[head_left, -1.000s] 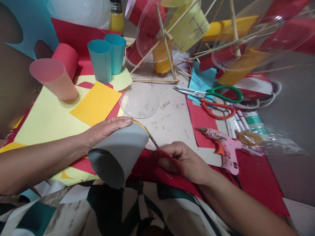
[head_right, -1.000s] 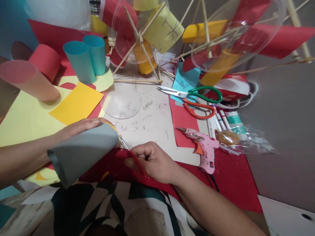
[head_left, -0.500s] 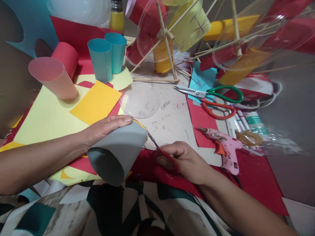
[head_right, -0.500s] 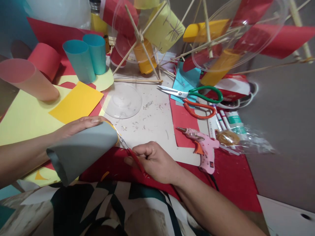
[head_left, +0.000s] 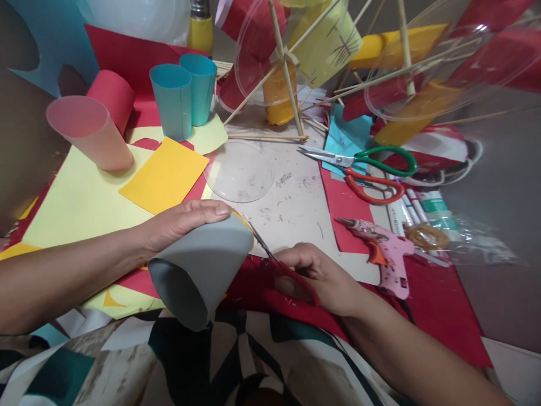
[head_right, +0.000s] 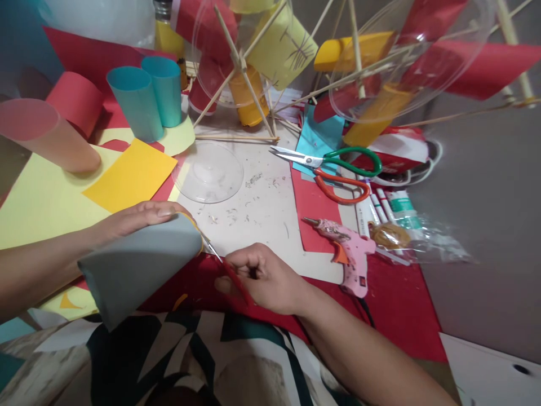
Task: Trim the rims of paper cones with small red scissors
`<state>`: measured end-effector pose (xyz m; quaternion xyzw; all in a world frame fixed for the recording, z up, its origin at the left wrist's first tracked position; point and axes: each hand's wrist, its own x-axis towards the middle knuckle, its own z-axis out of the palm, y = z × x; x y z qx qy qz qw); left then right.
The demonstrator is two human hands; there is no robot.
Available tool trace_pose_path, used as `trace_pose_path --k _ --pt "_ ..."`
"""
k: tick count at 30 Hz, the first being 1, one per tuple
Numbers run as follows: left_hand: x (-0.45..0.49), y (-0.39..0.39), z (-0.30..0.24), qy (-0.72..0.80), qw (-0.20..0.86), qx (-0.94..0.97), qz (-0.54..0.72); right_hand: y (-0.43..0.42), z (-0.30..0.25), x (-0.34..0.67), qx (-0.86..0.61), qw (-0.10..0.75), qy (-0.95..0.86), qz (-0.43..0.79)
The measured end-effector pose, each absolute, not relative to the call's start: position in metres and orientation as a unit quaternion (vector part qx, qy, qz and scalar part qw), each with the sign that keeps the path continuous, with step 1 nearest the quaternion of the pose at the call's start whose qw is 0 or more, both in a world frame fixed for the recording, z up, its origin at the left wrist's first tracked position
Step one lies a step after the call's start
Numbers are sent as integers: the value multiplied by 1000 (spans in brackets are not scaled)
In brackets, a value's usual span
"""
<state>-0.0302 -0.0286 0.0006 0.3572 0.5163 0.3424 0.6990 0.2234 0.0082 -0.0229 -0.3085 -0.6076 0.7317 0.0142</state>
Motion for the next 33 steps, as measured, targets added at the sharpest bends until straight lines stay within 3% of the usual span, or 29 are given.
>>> trace_pose_path --k 7,12,27,33 --pt "-31 -30 0 489 739 346 308 2 -12 218 -324 65 -757 564" --pt "-29 -31 1 491 750 331 293 2 -8 220 -314 58 -790 523" --pt "-29 -30 -1 498 718 366 320 2 -13 223 -329 50 -721 608" --pt "-28 -32 -3 468 748 357 308 2 -14 221 -352 8 -668 656"
